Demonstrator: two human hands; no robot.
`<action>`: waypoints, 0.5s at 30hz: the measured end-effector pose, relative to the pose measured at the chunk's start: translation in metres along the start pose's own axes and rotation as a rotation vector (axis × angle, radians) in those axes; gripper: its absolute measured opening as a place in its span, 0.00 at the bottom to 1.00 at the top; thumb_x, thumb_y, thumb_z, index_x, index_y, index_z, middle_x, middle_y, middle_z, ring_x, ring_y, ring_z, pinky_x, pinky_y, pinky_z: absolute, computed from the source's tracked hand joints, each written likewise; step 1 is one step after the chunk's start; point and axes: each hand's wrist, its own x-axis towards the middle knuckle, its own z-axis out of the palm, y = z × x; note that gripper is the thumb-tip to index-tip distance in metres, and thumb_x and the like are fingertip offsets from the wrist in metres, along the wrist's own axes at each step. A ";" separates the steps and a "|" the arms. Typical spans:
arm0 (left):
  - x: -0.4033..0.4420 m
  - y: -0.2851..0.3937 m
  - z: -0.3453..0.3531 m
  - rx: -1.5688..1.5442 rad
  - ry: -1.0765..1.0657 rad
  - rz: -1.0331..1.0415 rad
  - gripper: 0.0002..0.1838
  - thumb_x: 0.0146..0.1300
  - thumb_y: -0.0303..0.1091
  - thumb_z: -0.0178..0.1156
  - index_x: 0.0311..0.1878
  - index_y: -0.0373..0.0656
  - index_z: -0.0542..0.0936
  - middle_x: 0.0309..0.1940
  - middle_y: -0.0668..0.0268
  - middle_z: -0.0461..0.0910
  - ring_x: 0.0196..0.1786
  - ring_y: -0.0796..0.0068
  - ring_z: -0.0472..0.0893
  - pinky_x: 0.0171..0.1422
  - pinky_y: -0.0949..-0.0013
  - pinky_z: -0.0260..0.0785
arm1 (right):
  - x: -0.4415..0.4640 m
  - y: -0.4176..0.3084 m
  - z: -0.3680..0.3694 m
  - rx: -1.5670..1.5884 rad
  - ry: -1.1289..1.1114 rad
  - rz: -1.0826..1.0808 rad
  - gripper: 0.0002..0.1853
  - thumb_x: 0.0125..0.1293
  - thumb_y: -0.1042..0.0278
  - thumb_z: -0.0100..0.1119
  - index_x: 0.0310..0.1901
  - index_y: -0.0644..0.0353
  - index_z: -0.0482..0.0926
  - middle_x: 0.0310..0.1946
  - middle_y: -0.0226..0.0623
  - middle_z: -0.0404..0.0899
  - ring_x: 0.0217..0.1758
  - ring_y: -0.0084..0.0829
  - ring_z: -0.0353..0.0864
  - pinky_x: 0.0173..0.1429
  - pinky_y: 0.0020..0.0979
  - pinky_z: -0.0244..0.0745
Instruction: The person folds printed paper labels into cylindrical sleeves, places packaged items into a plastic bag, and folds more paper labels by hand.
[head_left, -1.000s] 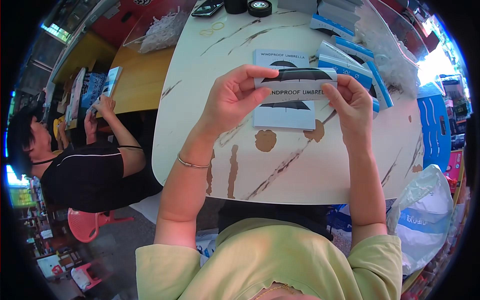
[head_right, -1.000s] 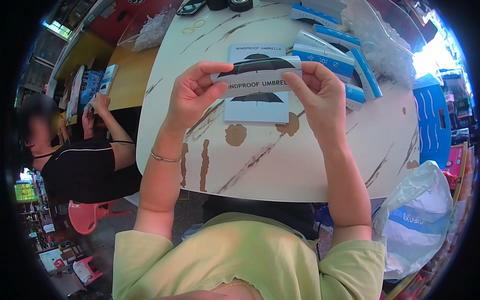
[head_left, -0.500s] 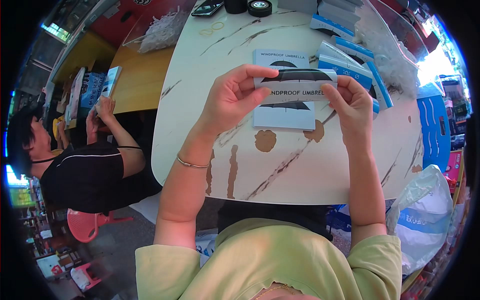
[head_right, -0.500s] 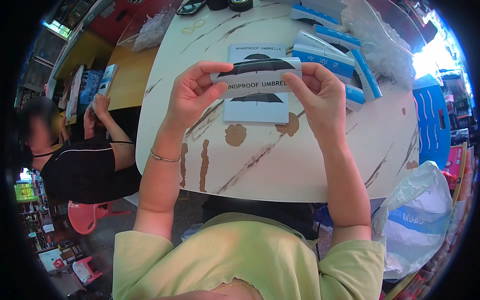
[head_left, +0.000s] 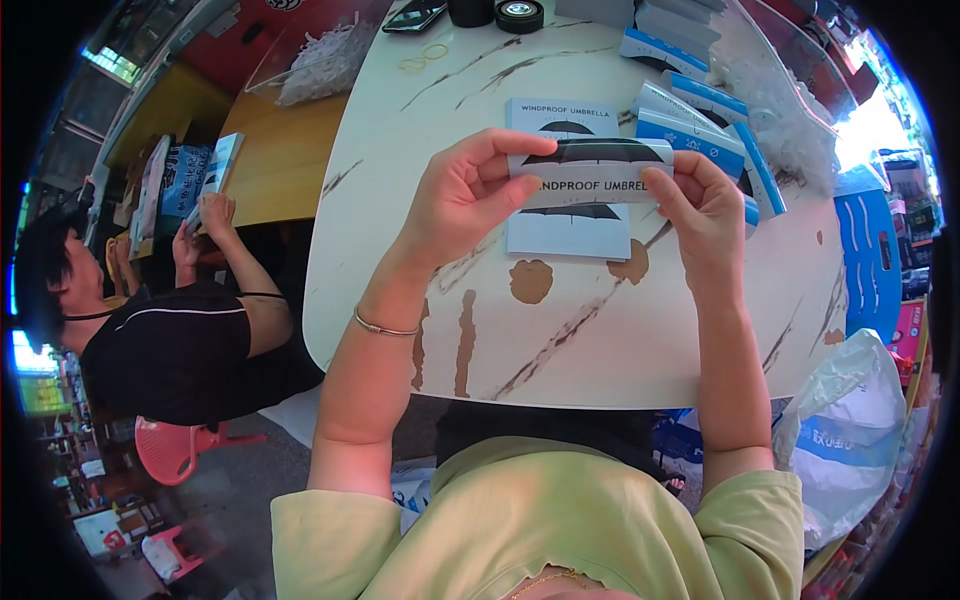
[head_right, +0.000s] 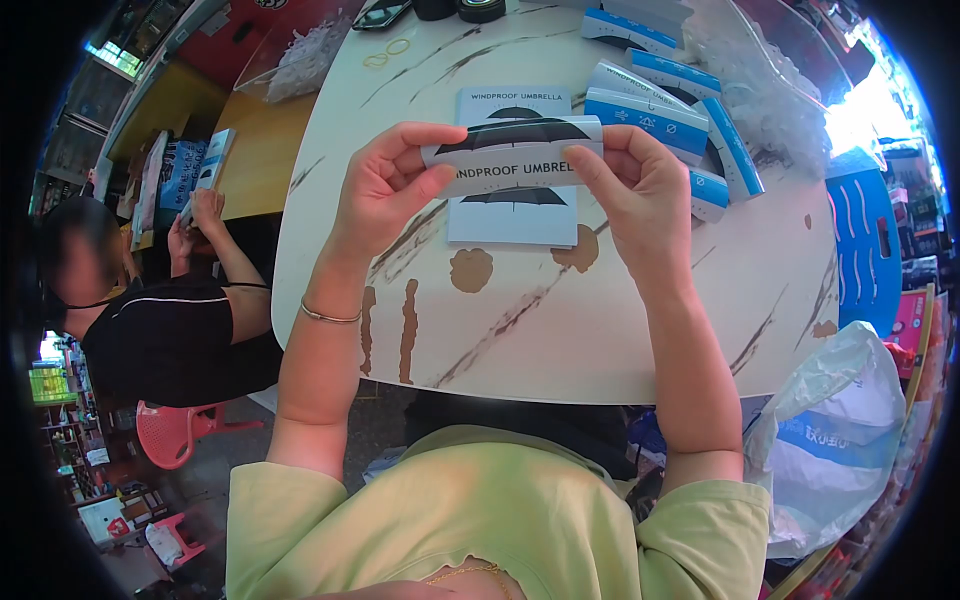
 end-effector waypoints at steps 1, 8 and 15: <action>0.000 0.000 0.000 0.010 0.002 -0.003 0.15 0.59 0.16 0.49 0.49 0.34 0.72 0.43 0.61 0.78 0.47 0.78 0.77 0.52 0.77 0.69 | 0.000 0.000 0.000 -0.003 0.001 -0.004 0.10 0.56 0.71 0.62 0.37 0.66 0.76 0.28 0.32 0.80 0.32 0.15 0.76 0.36 0.16 0.69; 0.000 0.000 0.000 0.013 -0.003 0.000 0.15 0.59 0.16 0.50 0.49 0.34 0.72 0.43 0.61 0.78 0.47 0.77 0.77 0.53 0.76 0.69 | 0.001 0.003 -0.001 -0.065 0.014 -0.019 0.09 0.56 0.69 0.63 0.33 0.63 0.75 0.24 0.29 0.79 0.27 0.11 0.71 0.30 0.14 0.62; 0.000 0.001 0.000 0.010 0.004 -0.007 0.15 0.58 0.15 0.50 0.49 0.34 0.72 0.43 0.61 0.78 0.47 0.78 0.77 0.53 0.77 0.69 | 0.003 0.006 -0.003 -0.121 0.011 -0.001 0.10 0.55 0.66 0.65 0.31 0.60 0.74 0.20 0.28 0.78 0.23 0.11 0.68 0.27 0.15 0.59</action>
